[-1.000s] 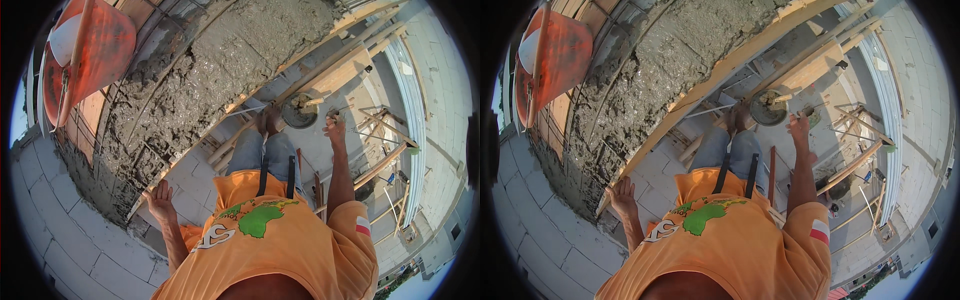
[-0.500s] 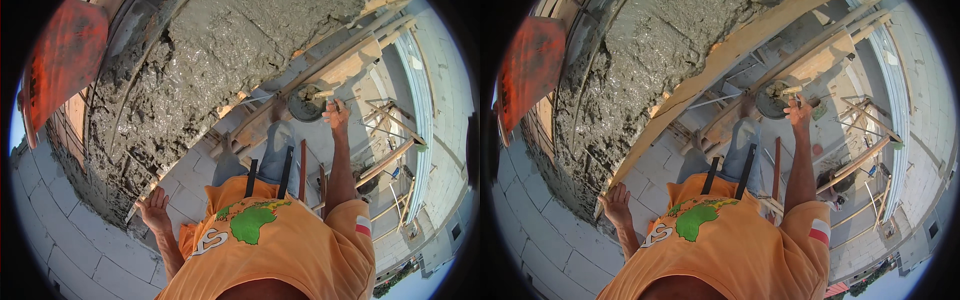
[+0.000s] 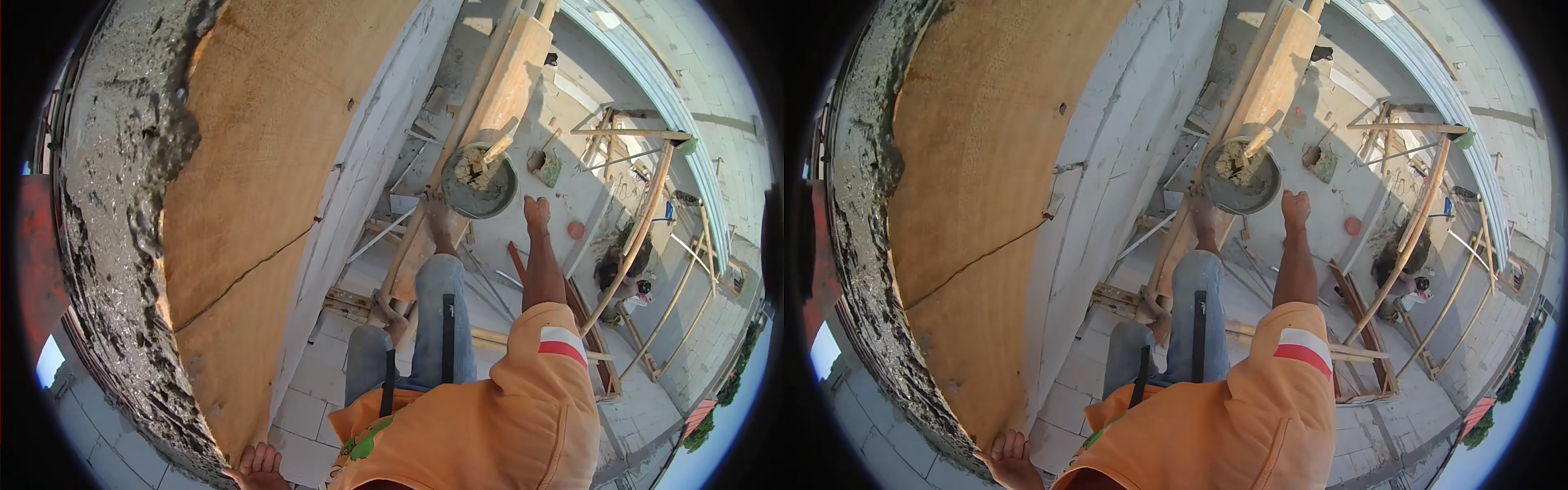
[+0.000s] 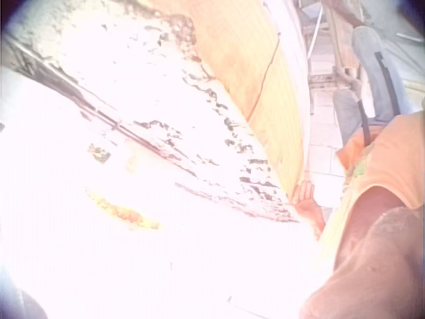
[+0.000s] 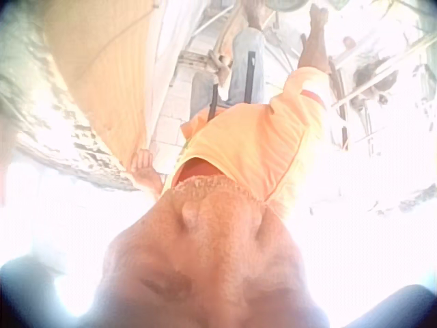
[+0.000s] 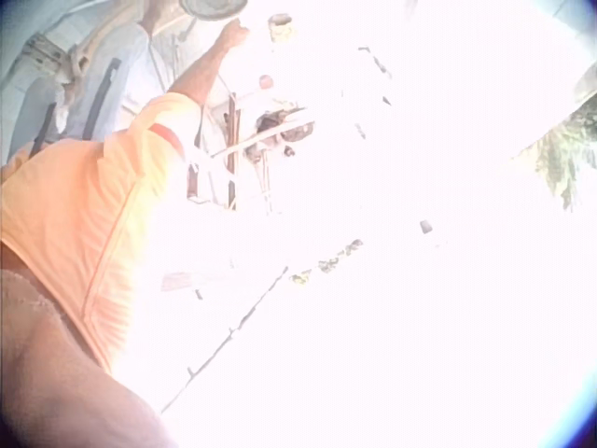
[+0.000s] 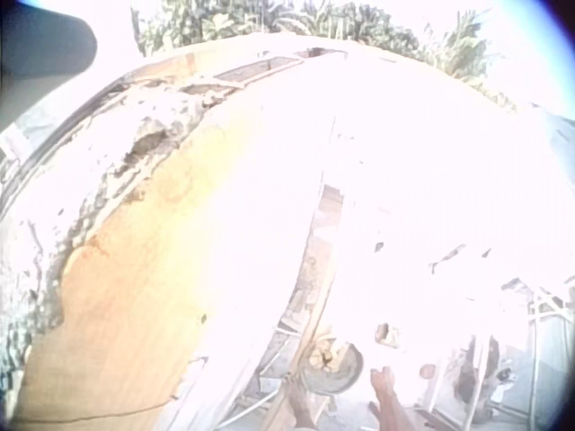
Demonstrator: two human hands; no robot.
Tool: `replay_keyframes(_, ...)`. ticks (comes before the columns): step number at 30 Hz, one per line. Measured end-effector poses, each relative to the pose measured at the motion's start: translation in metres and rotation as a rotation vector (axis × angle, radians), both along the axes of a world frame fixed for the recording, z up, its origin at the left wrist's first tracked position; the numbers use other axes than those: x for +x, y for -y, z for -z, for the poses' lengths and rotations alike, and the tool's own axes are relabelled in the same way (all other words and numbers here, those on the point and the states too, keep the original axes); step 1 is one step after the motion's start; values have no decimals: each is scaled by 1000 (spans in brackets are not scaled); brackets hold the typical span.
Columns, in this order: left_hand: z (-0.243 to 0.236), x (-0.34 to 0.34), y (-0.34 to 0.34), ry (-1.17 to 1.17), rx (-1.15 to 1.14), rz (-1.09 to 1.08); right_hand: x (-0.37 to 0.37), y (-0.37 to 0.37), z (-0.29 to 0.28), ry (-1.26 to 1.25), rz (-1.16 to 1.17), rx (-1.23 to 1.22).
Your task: The person pours wet cement from a bucket onto a structure and levels it using a trowel. They move a wooden board and a white block, then pour water from a cup into a bucket and scrape out remaining cement.
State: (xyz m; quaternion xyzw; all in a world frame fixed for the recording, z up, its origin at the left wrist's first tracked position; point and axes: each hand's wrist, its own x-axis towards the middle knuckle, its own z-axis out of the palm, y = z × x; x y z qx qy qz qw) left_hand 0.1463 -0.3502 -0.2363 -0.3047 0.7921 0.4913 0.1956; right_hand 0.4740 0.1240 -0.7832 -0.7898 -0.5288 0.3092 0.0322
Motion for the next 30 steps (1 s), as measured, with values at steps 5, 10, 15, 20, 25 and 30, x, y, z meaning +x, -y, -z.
replay_keyframes(5, 20, -19, 97, 103, 190, 31, 59, 26, 90, -127, 397, -61)
replay_keyframes(10, 10, -8, 22, 56, -29, 106, 40, 42, 130, -437, 686, -307)
replay_keyframes(15, 8, -14, 5, 22, -37, 141, -7, 50, 103, -1093, 950, -10)
replay_keyframes(20, 12, -9, 23, -95, 91, 167, -89, 18, 28, -1101, 790, -67)
replay_keyframes(25, 35, -6, 26, -319, 106, 140, -67, 20, -6, -951, 907, -84)
replay_keyframes(30, 19, 6, 31, -182, 219, 271, -77, 25, -134, -901, 689, -181)
